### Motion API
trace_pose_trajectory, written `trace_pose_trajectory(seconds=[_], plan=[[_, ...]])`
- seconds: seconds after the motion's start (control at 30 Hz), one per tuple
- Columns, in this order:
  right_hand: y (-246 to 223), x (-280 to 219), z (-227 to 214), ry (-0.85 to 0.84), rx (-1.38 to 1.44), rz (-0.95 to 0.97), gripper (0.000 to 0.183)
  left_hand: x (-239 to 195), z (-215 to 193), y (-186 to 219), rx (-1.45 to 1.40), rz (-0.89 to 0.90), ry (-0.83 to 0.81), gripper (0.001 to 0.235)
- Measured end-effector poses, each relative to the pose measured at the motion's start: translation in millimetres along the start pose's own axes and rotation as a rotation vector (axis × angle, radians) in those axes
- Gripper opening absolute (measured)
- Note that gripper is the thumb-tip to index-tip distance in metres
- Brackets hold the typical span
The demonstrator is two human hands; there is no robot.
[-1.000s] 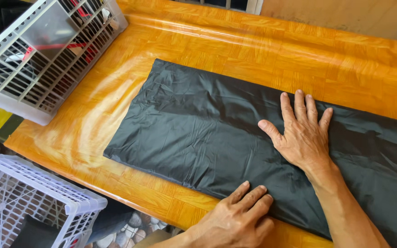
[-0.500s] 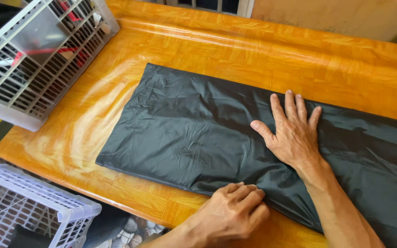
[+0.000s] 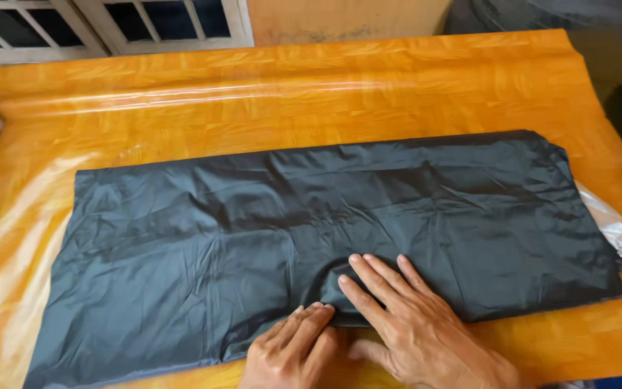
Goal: The person folds a large piece of black fabric on a wooden table. They repeatedly fold the fabric in half lengthwise, pressing down to flatten the creases, until it forms a compact, narrow bundle.
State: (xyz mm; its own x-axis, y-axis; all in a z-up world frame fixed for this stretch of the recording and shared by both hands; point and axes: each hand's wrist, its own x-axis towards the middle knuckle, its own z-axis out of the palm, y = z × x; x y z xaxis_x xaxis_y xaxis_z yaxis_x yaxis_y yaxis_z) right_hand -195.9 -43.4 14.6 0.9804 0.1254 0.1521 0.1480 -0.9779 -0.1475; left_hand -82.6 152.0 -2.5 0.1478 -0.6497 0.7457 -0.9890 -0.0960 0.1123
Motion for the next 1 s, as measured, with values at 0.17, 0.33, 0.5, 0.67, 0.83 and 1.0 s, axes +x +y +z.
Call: trace_pose_trajectory(seconds=[0.17, 0.33, 0.5, 0.67, 0.83, 1.0], plan=[[-3, -23, 14, 0.287, -0.046, -0.017, 0.079, -8, 5, -1, 0.036, -0.004, -0.003, 0.033], [-12, -18, -5, 0.380, -0.041, -0.019, 0.038, -11, 3, -1, 0.020, -0.034, -0.024, 0.030], [-9, -18, -3, 0.363, -0.083, -0.027, 0.033, -22, 5, -16, 0.073, 0.025, 0.011, 0.014], [-7, -21, -7, 0.334, -0.023, -0.025, 0.032, -34, -9, -32, 0.334, 0.069, -0.067, 0.025], [-7, -21, -7, 0.395, -0.110, -0.019, 0.026, -33, -16, -33, 0.303, 0.089, -0.132, 0.029], [-4, -22, -2, 0.455, -0.123, 0.015, 0.023, -38, -24, -29, 0.317, -0.117, -0.151, 0.033]])
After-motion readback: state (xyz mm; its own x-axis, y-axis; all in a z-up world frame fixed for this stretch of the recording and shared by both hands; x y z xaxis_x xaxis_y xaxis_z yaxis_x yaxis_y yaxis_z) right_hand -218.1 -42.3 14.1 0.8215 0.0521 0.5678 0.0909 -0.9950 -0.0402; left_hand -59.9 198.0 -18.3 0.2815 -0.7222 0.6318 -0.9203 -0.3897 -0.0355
